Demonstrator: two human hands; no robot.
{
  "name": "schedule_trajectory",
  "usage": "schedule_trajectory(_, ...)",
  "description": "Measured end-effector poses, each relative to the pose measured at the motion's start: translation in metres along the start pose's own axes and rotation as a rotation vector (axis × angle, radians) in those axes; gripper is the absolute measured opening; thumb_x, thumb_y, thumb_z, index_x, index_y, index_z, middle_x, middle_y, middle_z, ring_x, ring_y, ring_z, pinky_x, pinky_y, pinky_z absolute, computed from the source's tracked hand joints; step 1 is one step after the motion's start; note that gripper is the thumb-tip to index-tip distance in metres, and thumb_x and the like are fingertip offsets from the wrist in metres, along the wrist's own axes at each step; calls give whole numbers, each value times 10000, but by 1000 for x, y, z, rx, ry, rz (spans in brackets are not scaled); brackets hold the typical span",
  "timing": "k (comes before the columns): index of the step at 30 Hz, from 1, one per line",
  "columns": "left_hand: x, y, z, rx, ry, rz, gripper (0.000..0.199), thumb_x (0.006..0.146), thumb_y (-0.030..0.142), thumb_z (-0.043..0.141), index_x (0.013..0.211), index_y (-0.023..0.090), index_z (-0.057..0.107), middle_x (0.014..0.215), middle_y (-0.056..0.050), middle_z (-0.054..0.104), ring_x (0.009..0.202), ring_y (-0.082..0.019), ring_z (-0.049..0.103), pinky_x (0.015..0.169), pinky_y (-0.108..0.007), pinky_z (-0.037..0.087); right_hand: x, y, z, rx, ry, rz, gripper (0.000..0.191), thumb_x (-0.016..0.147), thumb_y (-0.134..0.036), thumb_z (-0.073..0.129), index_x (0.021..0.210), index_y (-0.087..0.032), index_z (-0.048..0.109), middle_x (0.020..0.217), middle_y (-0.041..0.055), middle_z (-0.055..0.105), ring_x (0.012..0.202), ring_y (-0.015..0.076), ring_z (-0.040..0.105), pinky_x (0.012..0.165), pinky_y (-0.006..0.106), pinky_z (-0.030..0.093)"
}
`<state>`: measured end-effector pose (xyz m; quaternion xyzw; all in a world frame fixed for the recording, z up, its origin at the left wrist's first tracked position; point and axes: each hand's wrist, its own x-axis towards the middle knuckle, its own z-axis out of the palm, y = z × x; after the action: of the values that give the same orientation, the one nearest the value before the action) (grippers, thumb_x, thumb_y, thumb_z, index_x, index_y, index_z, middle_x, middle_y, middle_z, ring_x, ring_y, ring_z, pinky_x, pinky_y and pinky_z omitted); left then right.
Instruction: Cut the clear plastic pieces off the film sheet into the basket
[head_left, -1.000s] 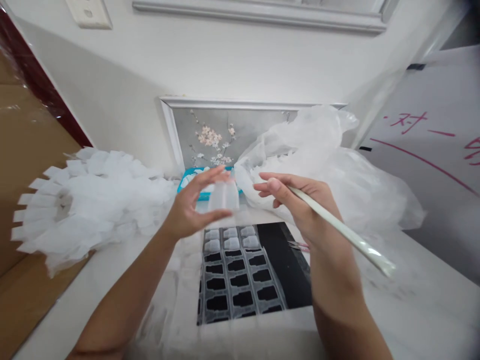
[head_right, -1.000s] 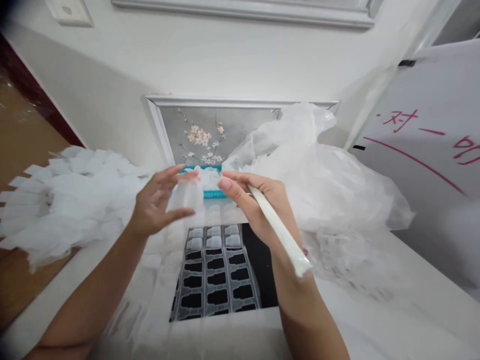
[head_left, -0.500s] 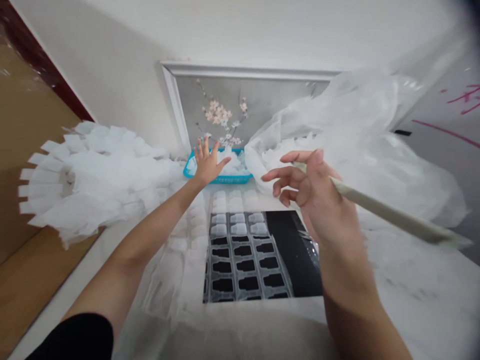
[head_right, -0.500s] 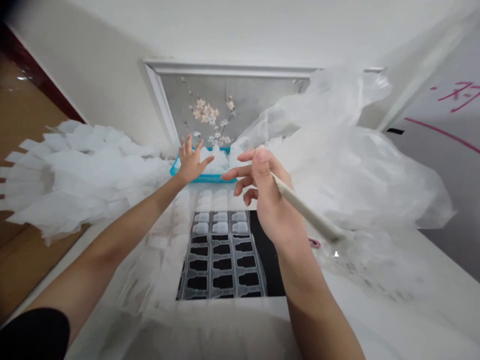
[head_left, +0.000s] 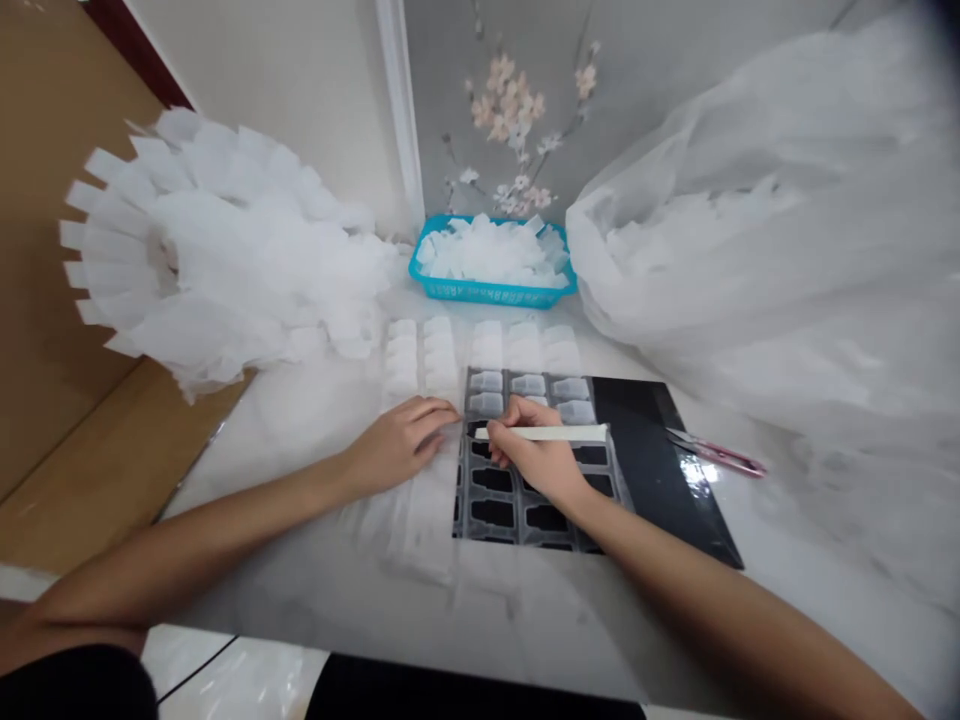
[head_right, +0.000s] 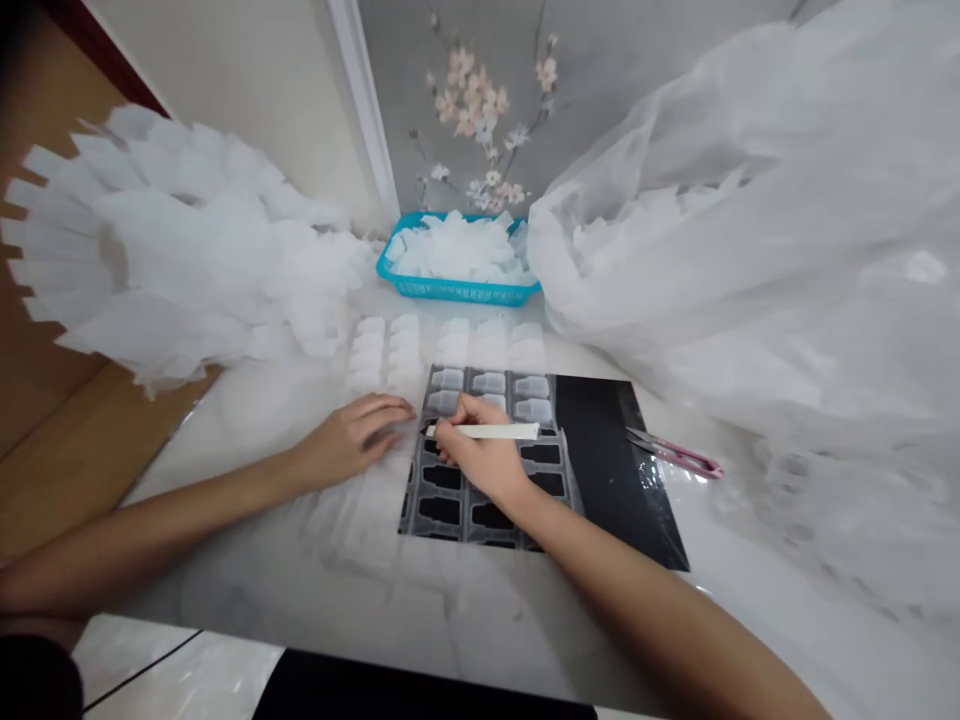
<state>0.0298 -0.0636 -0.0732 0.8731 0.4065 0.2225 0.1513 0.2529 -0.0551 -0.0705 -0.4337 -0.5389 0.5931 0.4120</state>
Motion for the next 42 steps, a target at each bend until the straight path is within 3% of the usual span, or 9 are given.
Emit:
schedule_trajectory(14,2,-2,4,39,23,36,307,887,118,529,1175,179,616,1166,-64,649,1016,-195,592,904,-361,521,1,7,4,-179,11,35,302,802,-334,684,617,-206,482,562,-1,629,496,151,619,487,252,507)
schedule_trajectory(23,6,5,4,87,54,25,210,956,152,446,1045,174,635,1057,-84,650,927,-199,600,834,-360,491,2,1,7,-515,-14,-90,297,791,-218,603,555,-203,424,491,-44,491,480,106,465,472,231,335)
schedule_trajectory(25,6,4,3,-179,190,-135,158,973,218,464,1013,186,613,1004,-62,642,896,-176,608,811,-326,497,2,-2,8,-581,-7,-113,299,777,-194,591,539,-201,409,478,-56,433,478,95,403,473,236,290)
schedule_trajectory(28,11,-3,-6,-667,642,-376,125,980,324,483,992,224,558,966,-17,607,802,-135,614,709,-273,513,2,-4,8,-625,-4,-120,303,761,-171,580,528,-200,390,483,-61,387,490,92,366,475,243,255)
schedule_trajectory(30,15,-9,-20,-885,972,-399,102,967,345,512,972,243,523,970,5,579,779,-129,623,678,-276,519,2,-4,7,-615,-8,-113,307,762,-176,581,528,-202,385,485,-61,382,491,92,362,469,242,249)
schedule_trajectory(32,18,-15,-40,-984,1129,-339,93,942,330,553,951,248,511,951,20,563,773,-138,637,675,-297,517,2,-4,5,-515,-26,-78,303,773,-201,591,545,-208,392,486,-59,415,478,93,393,455,235,278)
schedule_trajectory(36,10,-25,-70,-998,894,-228,21,834,195,554,849,197,569,874,4,564,678,-147,618,604,-294,461,4,-10,9,-166,-23,-8,274,791,-272,640,630,-218,425,537,-41,560,457,104,518,434,224,398)
schedule_trajectory(39,-5,-25,-71,-725,484,-243,123,752,125,488,734,172,601,805,-17,588,710,-155,581,645,-288,438,12,-17,24,-101,-73,-13,266,789,-267,652,642,-216,436,550,-32,596,459,112,566,435,222,441)
schedule_trajectory(42,-19,-22,-62,-312,107,-285,275,738,98,426,872,185,650,914,-29,656,872,-191,606,807,-325,462,22,-17,43,-157,-145,-32,240,783,-228,628,626,-210,448,528,-35,583,461,116,589,443,218,447)
